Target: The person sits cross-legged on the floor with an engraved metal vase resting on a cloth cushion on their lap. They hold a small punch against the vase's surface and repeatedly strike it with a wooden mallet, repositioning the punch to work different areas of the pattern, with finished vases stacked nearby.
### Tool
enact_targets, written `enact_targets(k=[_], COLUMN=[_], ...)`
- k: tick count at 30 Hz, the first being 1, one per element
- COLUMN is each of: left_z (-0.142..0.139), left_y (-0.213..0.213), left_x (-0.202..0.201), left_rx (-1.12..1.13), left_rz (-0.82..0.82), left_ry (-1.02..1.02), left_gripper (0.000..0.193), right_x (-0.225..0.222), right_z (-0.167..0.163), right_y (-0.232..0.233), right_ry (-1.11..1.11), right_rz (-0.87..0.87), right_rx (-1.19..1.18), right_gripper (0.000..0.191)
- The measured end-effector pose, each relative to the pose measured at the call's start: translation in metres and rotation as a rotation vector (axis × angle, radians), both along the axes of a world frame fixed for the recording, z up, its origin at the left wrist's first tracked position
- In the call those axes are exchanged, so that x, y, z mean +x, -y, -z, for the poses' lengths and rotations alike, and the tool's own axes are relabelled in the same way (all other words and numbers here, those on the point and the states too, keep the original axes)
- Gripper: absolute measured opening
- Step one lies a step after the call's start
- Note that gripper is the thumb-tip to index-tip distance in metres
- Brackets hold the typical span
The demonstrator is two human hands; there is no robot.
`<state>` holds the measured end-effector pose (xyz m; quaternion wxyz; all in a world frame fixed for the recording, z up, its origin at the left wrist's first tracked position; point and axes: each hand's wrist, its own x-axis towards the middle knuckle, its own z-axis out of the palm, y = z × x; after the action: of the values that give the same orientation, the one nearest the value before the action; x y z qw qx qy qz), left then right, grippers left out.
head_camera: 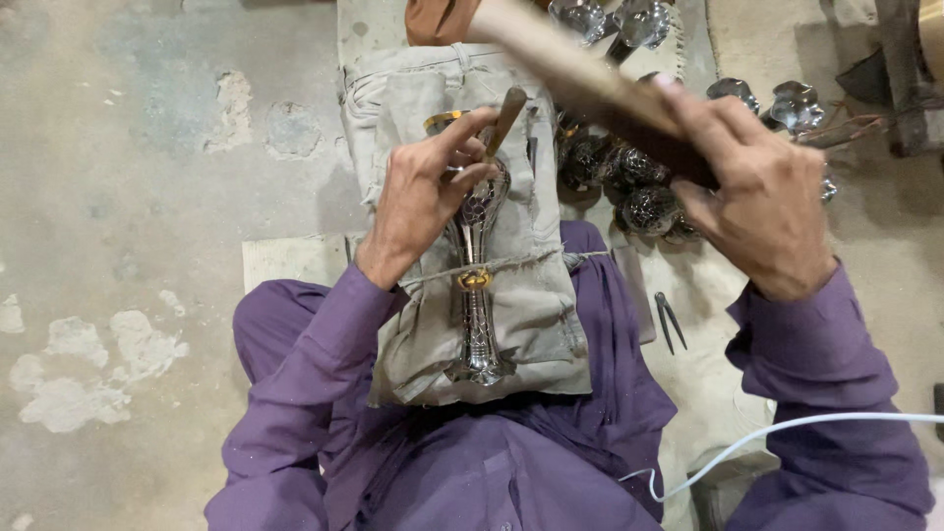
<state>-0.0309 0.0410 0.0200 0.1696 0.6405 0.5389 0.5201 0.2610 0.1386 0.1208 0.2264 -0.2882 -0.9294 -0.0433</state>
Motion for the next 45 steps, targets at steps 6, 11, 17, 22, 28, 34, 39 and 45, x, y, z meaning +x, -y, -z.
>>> enact_targets(k=[6, 11, 17, 22, 28, 34, 39, 45], left_z=[0.021, 0.035, 0.045, 0.049, 0.050, 0.044, 0.038, 0.024], left_y=[0.012, 0.017, 0.015, 0.013, 0.012, 0.013, 0.012, 0.002], left_x=[0.017, 0.028, 0.034, 0.037, 0.039, 0.037, 0.026, 0.002], left_rx=[0.060, 0.124, 0.163, 0.149, 0.186, 0.207, 0.145, 0.035], left_rz=[-0.172, -0.231, -0.324, -0.351, -0.313, -0.274, -0.276, -0.068], left_ry=[0.128, 0.207, 0.268, 0.334, 0.413, 0.425, 0.261, 0.151], left_gripper=[0.053, 0.051, 0.053, 0.055, 0.055, 0.053, 0.051, 0.052], right_x=[-0.026, -0.040, -0.050, -0.055, -0.058, -0.070, -0.061, -0.027], right_z=[-0.037, -0.056, -0.075, -0.087, -0.085, -0.085, -0.081, -0.049], right_y=[0.011, 0.019, 0.031, 0.026, 0.022, 0.021, 0.022, 0.013], right_ry=[0.105, 0.256, 0.389, 0.284, 0.270, 0.261, 0.294, 0.277], right_rz=[-0.068, -0.056, -0.040, -0.127, -0.116, -0.151, -0.114, 0.024], right_rx=[0.157, 0.332, 0.470, 0.399, 0.373, 0.504, 0.491, 0.311], right_gripper=[0.073, 0.075, 0.077, 0.071, 0.065, 0.064, 0.062, 0.068])
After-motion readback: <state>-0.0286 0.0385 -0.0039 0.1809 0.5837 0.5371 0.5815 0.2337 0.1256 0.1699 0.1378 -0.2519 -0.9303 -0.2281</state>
